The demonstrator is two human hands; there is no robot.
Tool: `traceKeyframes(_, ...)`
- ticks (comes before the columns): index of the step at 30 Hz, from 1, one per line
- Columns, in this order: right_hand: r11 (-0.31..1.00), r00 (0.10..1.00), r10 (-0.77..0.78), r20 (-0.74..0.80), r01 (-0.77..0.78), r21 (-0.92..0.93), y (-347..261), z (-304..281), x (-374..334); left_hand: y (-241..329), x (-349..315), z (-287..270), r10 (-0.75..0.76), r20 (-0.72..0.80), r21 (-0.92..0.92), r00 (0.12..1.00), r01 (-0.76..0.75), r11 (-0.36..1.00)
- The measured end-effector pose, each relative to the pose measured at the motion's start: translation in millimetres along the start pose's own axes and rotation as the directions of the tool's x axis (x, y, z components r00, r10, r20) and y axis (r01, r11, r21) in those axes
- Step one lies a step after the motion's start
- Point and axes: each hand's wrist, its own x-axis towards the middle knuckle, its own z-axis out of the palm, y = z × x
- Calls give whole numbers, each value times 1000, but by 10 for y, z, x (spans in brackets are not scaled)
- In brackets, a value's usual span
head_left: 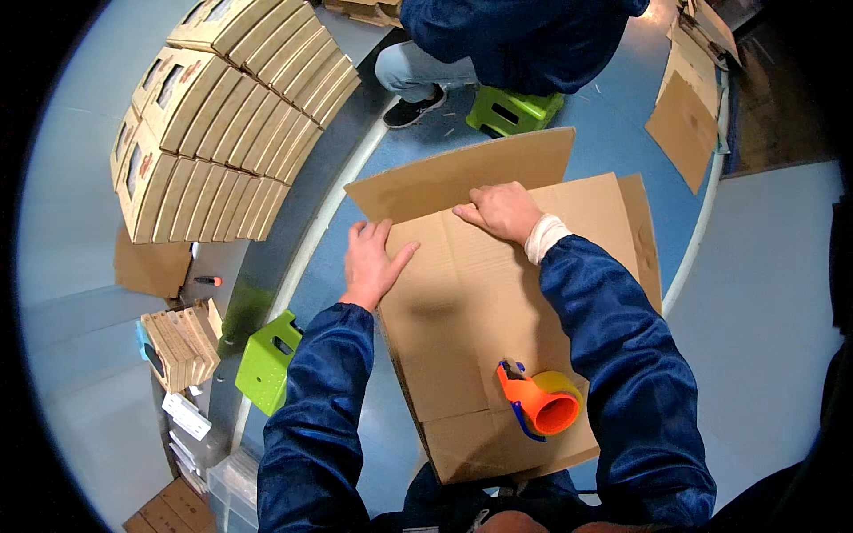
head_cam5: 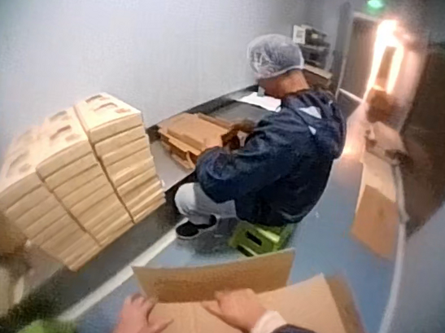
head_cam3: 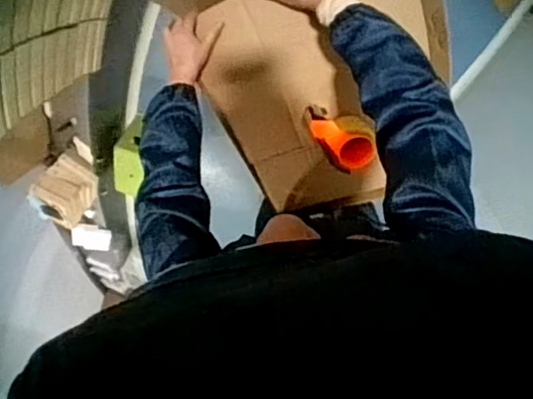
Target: The person assembles a cardboard box by folding and taping the flaps. They use a box cutter to trim edges and a tape dispenser to seal the box. The person works in a room with stacks of boxes and another worker nearby.
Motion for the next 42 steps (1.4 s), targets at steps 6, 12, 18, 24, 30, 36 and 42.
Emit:
traceKeyframes(6,998,997,68,-18,-68,4,33,49,-1,129,174,-63,31,77,122,997,-40,992)
traceKeyframes(12,994,902,43,-430,3,106,197,-205,-633,117,177,3,118,21,144,993,-120,982)
traceKeyframes(18,543,471,838,-276,-771,334,1379,-443,-2499,114,174,37,143,-10,148,990,-140,979)
traceKeyframes(24,658,658,750,-67,-732,176,928,-457,-2422,110,158,26,130,11,162,992,-130,978)
traceKeyframes(30,699,673,710,-208,-709,96,893,-317,-2375,-47,133,65,33,-66,35,997,-31,999)
traceKeyframes(36,731,703,679,-212,-674,109,890,-346,-2461,147,335,-129,-104,-78,-181,991,89,979)
traceKeyframes(42,777,743,622,-246,-624,80,939,-292,-2443,27,403,-111,-106,-26,-109,994,103,989)
